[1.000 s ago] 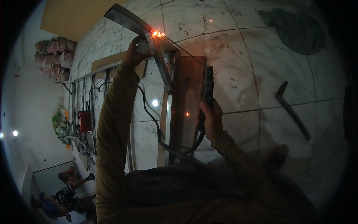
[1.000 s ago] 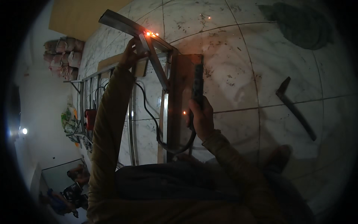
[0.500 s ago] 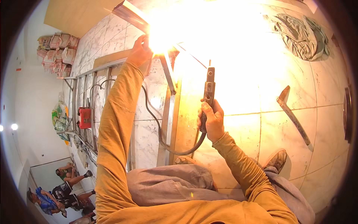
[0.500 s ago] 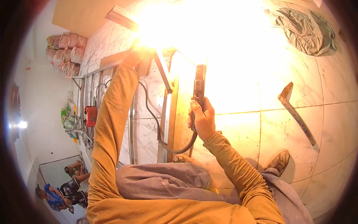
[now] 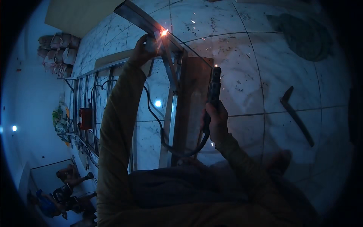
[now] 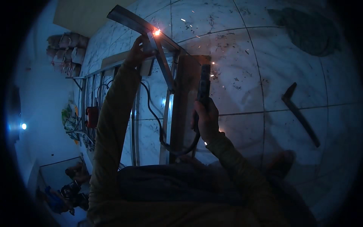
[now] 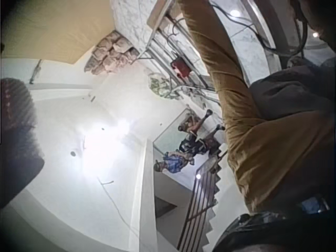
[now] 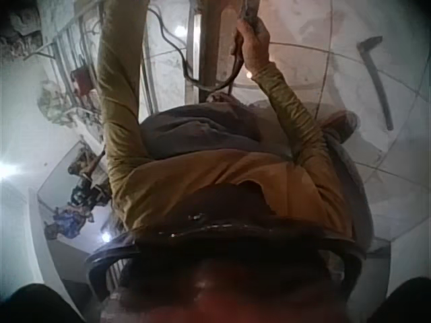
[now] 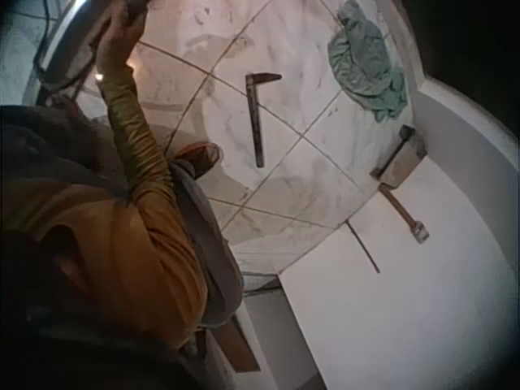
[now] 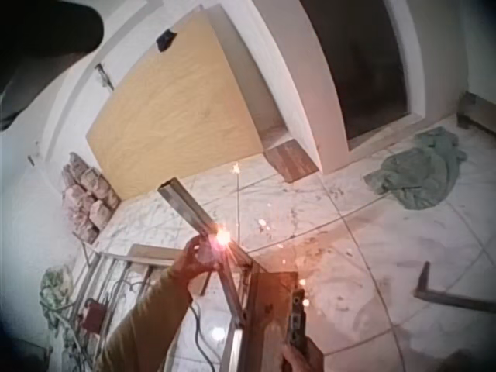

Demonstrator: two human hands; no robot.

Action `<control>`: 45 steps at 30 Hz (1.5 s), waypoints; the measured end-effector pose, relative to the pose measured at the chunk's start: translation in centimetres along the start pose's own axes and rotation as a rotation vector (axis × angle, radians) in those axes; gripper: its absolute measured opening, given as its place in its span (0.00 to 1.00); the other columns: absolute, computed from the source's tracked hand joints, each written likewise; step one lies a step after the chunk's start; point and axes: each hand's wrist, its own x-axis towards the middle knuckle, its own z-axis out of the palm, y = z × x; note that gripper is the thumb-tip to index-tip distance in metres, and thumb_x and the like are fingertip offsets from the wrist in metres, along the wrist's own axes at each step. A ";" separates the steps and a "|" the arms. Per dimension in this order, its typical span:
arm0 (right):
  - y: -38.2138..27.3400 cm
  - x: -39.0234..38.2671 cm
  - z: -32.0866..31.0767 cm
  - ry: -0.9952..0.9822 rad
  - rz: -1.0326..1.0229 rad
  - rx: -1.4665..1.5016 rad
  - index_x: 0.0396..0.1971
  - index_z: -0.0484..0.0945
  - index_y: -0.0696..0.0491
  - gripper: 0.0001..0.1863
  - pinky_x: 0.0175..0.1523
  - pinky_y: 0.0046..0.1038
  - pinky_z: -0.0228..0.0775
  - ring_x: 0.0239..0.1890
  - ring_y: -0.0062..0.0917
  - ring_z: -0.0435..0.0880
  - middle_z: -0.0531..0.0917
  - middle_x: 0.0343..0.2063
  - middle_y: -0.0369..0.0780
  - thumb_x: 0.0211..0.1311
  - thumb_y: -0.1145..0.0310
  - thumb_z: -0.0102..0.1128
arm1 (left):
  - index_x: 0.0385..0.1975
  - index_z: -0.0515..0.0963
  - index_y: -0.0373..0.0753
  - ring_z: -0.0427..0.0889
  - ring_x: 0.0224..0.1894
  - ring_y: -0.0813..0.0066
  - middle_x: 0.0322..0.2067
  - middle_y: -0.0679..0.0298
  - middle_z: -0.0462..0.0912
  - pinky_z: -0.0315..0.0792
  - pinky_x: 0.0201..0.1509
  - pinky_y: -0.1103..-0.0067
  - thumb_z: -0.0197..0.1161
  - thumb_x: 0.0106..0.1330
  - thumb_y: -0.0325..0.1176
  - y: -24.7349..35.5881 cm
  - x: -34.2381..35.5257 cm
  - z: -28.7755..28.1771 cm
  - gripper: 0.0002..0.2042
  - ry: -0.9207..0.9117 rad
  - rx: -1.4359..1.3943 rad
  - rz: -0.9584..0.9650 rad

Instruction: The person welds metal bars to a frame using a hand-held welding tool and then strikes the joints with a hammer.

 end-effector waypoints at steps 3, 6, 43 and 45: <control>0.2 0.2 -0.4 -0.011 -0.017 -0.019 0.41 0.71 0.53 0.11 0.19 0.24 0.68 0.16 0.19 0.75 0.75 0.24 0.35 0.71 0.60 0.54 | 0.59 0.68 0.30 0.80 0.52 0.66 0.52 0.54 0.78 0.77 0.56 0.72 0.84 0.47 0.38 0.8 -0.1 0.9 0.40 0.044 -0.134 0.066; -0.4 0.1 0.0 -0.013 -0.034 -0.020 0.40 0.70 0.54 0.12 0.19 0.23 0.66 0.15 0.18 0.73 0.74 0.21 0.35 0.72 0.60 0.53 | 0.57 0.69 0.29 0.80 0.52 0.65 0.52 0.54 0.78 0.75 0.57 0.72 0.85 0.45 0.42 2.9 0.0 0.9 0.42 0.018 -0.087 0.019; -4.8 -7.4 8.7 -0.431 -0.322 -0.309 0.54 0.69 0.60 0.14 0.38 0.22 0.73 0.32 0.17 0.76 0.78 0.41 0.40 0.73 0.72 0.50 | 0.56 0.75 0.34 0.82 0.40 0.76 0.41 0.63 0.84 0.76 0.48 0.77 0.59 0.73 0.47 8.4 -15.6 3.9 0.23 -0.149 -0.353 -0.337; -4.9 -5.5 9.7 -0.432 -0.459 -0.525 0.51 0.72 0.60 0.12 0.40 0.21 0.72 0.34 0.17 0.77 0.79 0.40 0.39 0.73 0.71 0.52 | 0.62 0.70 0.36 0.80 0.47 0.76 0.49 0.62 0.80 0.75 0.51 0.77 0.55 0.74 0.50 13.7 -20.2 4.6 0.26 -0.137 -0.897 -0.376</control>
